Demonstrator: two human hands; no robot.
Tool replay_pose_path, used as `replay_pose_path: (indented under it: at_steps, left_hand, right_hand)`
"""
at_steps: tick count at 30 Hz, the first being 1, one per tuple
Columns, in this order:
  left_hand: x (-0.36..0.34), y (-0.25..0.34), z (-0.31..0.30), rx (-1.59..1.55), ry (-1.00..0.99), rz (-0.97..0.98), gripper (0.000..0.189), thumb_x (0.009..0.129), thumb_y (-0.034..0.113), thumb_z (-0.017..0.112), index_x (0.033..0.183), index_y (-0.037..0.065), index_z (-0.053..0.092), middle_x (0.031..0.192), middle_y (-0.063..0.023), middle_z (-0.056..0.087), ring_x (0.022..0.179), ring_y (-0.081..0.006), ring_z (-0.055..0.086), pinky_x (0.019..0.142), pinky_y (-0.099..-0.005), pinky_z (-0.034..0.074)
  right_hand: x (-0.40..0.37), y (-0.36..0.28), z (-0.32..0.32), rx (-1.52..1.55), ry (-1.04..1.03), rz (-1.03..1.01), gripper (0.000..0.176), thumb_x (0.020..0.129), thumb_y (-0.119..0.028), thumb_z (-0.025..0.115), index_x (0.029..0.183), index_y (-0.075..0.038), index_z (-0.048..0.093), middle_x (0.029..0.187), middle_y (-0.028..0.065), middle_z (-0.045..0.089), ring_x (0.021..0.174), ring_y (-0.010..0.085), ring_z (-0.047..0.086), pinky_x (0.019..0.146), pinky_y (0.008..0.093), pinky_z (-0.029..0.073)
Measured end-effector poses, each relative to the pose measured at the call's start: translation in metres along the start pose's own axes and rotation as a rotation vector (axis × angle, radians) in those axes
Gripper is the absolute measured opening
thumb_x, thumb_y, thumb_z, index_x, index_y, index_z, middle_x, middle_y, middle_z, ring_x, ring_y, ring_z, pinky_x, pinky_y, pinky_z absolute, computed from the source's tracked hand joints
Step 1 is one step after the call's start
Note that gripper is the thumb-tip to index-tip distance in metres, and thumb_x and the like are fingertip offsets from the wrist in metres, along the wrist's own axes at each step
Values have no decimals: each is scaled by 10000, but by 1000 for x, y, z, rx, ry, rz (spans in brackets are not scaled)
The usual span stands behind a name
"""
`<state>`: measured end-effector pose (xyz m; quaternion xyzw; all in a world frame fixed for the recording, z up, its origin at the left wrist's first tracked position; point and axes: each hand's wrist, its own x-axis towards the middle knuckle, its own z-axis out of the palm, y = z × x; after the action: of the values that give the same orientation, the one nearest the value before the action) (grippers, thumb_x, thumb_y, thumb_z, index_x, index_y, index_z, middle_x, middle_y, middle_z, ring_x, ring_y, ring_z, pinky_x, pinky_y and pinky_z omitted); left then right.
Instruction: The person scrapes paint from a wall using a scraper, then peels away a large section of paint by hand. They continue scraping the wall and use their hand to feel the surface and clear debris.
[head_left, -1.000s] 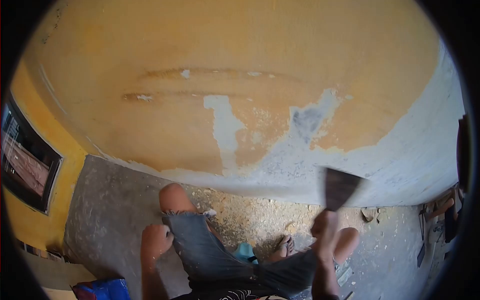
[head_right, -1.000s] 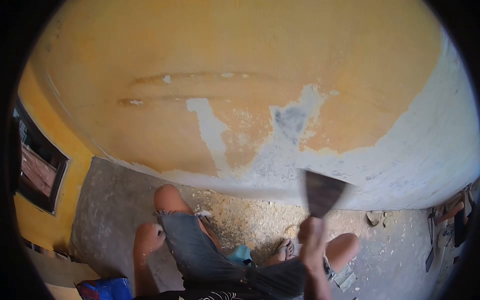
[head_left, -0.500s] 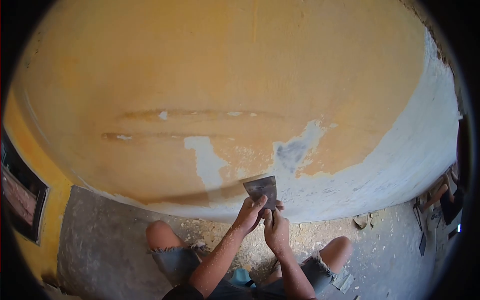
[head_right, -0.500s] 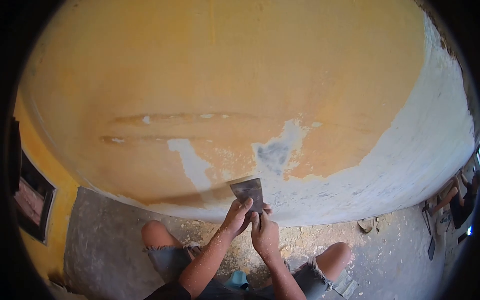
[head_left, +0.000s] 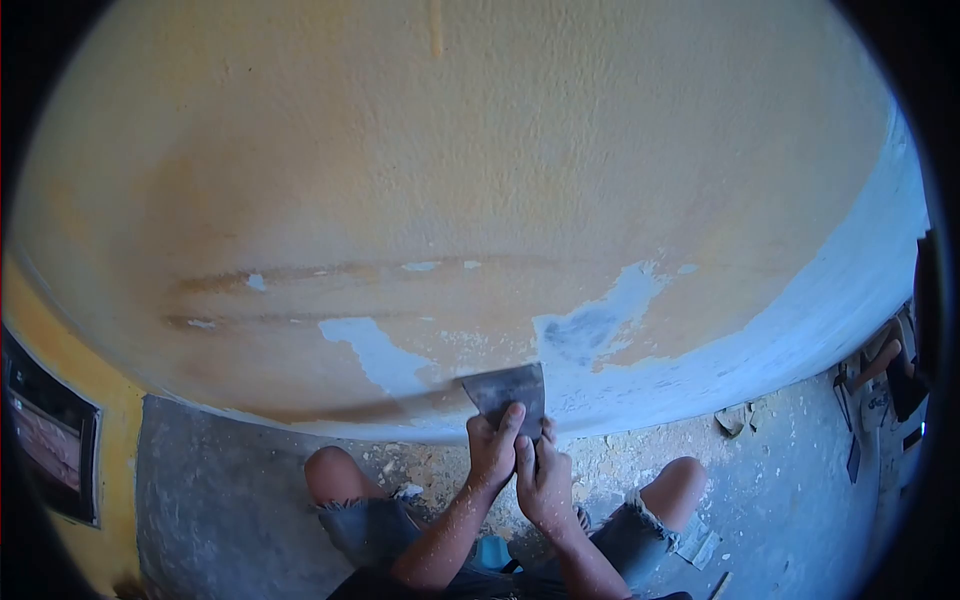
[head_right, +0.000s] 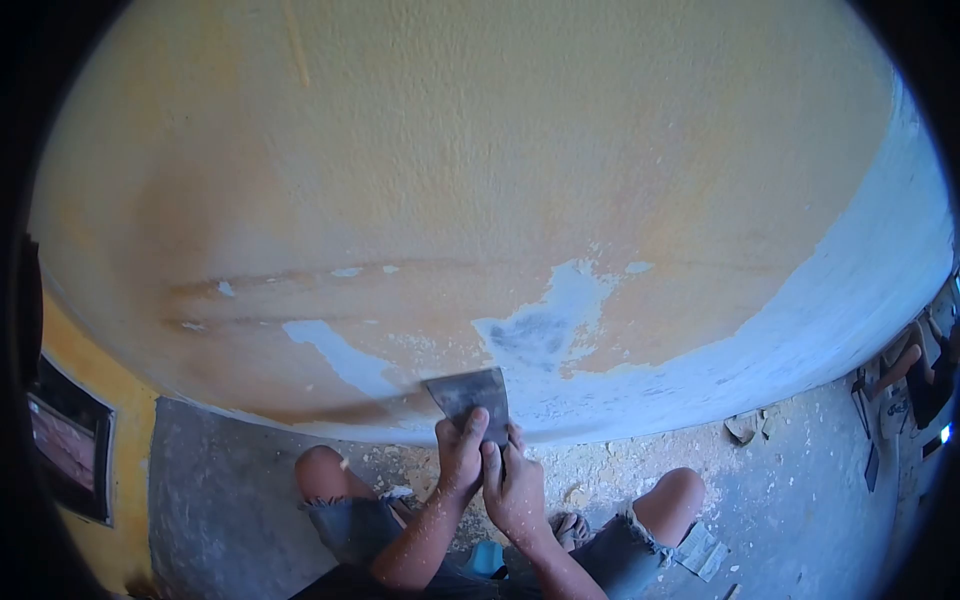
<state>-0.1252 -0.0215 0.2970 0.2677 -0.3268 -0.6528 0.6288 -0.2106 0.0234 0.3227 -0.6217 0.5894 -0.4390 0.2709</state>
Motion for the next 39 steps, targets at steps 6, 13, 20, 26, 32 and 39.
replay_pose_path:
  at_steps: [6, 13, 20, 26, 32, 39]
  left_hand:
    - [8, 3, -1, -5, -16, 19, 299, 962, 211, 587, 998, -82, 632, 849, -139, 687, 736, -193, 667, 664, -301, 552]
    - [8, 13, 10, -2, 34, 18, 292, 960, 216, 589, 982, -73, 630, 841, -139, 680, 712, -179, 660, 640, -300, 547]
    - [2, 20, 20, 31, 102, 69, 271, 965, 208, 577, 972, -60, 619, 822, -137, 676, 672, -185, 651, 618, -302, 542]
    - [-4, 25, 28, 86, 157, 114, 294, 971, 225, 568, 990, -65, 606, 813, -143, 668, 658, -194, 650, 603, -318, 542]
    - [0, 42, 35, 10, 108, 74, 253, 960, 194, 582, 1008, -54, 596, 799, -154, 666, 637, -200, 648, 569, -302, 538]
    - [12, 54, 35, 3, 47, 76, 273, 960, 211, 589, 1016, -56, 590, 823, -161, 668, 657, -201, 651, 590, -312, 542]
  right_hand:
    - [3, 2, 2, 28, -40, 48, 291, 976, -150, 491, 811, 81, 551, 630, 290, 553, 603, 477, 577, 539, 505, 419]
    - [9, -6, 0, -37, 18, -3, 283, 977, -136, 491, 796, 76, 544, 642, 287, 556, 597, 468, 576, 522, 478, 414]
    - [4, -14, -3, -33, 20, 33, 280, 971, -136, 508, 856, 109, 578, 745, 330, 591, 658, 485, 594, 547, 474, 439]
    - [3, -18, -7, -32, -66, 42, 303, 952, -155, 531, 951, 141, 594, 967, 398, 567, 688, 471, 620, 599, 498, 488]
    - [17, -49, -20, 23, -40, 30, 310, 975, -150, 508, 789, 93, 557, 735, 321, 584, 648, 477, 592, 536, 464, 436]
    - [22, -53, -22, 38, -58, -9, 285, 972, -133, 506, 804, 91, 557, 743, 320, 588, 681, 472, 604, 564, 475, 440]
